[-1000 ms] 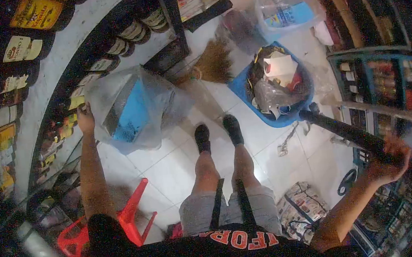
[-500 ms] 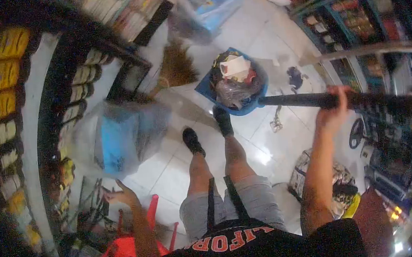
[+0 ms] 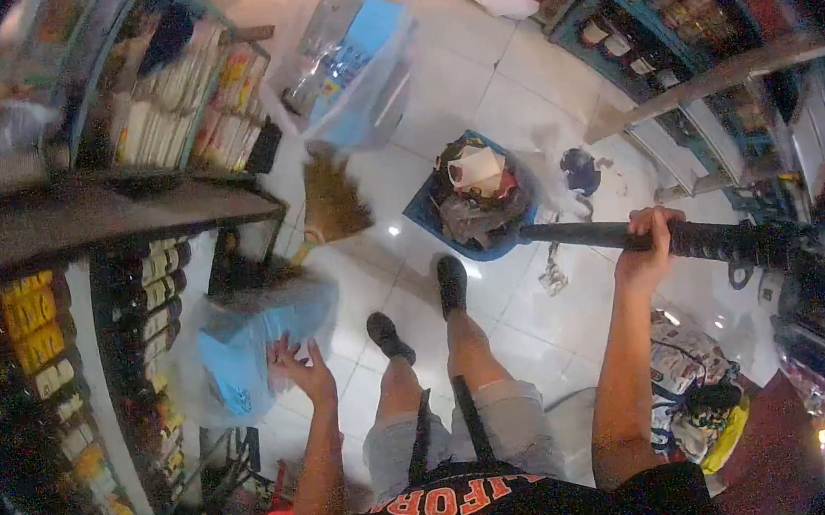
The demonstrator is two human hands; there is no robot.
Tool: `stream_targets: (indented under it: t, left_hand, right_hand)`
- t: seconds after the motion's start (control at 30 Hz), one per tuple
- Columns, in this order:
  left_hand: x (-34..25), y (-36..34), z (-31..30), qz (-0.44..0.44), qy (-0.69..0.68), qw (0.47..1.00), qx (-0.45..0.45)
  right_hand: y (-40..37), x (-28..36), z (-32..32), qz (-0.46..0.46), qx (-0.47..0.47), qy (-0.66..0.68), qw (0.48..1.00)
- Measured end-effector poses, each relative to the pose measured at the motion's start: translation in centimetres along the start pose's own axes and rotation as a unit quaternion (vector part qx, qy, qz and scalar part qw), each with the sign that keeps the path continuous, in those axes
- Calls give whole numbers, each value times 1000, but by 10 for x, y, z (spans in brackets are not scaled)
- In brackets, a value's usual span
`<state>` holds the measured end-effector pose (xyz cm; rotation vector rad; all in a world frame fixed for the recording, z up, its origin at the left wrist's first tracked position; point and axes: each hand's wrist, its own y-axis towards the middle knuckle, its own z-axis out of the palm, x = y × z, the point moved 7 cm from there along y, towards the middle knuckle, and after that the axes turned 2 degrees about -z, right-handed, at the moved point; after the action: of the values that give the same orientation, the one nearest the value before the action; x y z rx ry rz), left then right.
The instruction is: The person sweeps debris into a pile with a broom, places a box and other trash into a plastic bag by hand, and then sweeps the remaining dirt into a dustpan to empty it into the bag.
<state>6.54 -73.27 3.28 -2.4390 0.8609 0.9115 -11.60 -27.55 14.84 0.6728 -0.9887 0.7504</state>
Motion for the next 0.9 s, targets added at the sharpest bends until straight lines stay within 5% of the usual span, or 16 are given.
stream_targets:
  t: [0.3,0.37,0.53,0.63,0.73,0.77,0.83,0.9]
  left_hand:
    - [-89,42,85,69,-31,994,76]
    - [-111,58,103,142,-2,983,116]
    - [-159,124,146,155,-19,983,97]
    - [-190,165,177,125,-140,974,128]
    - [-216,200,199,162,-126,968,142]
    - [-224,209,205,183,-118,965,147]
    - [-230,225,217,152,-128,964,175]
    - [-242,237,223,154,-117,964,183]
  right_hand:
    - [59,-1,-31,-2,-67,-34,997]
    - [69,-6,-27,-5,-70,-43,997]
    - [95,-28,-20,-23,-83,-26,996]
    - [114,-54,-9,-18,-87,-49,995]
    - [132,-91,5,-26,-30,-165,985]
    - [135,-112,1,35,-83,-191,977]
    - [147,-135,18,89,-8,-388,917]
    - [155,-177,13,127,52,-420,897]
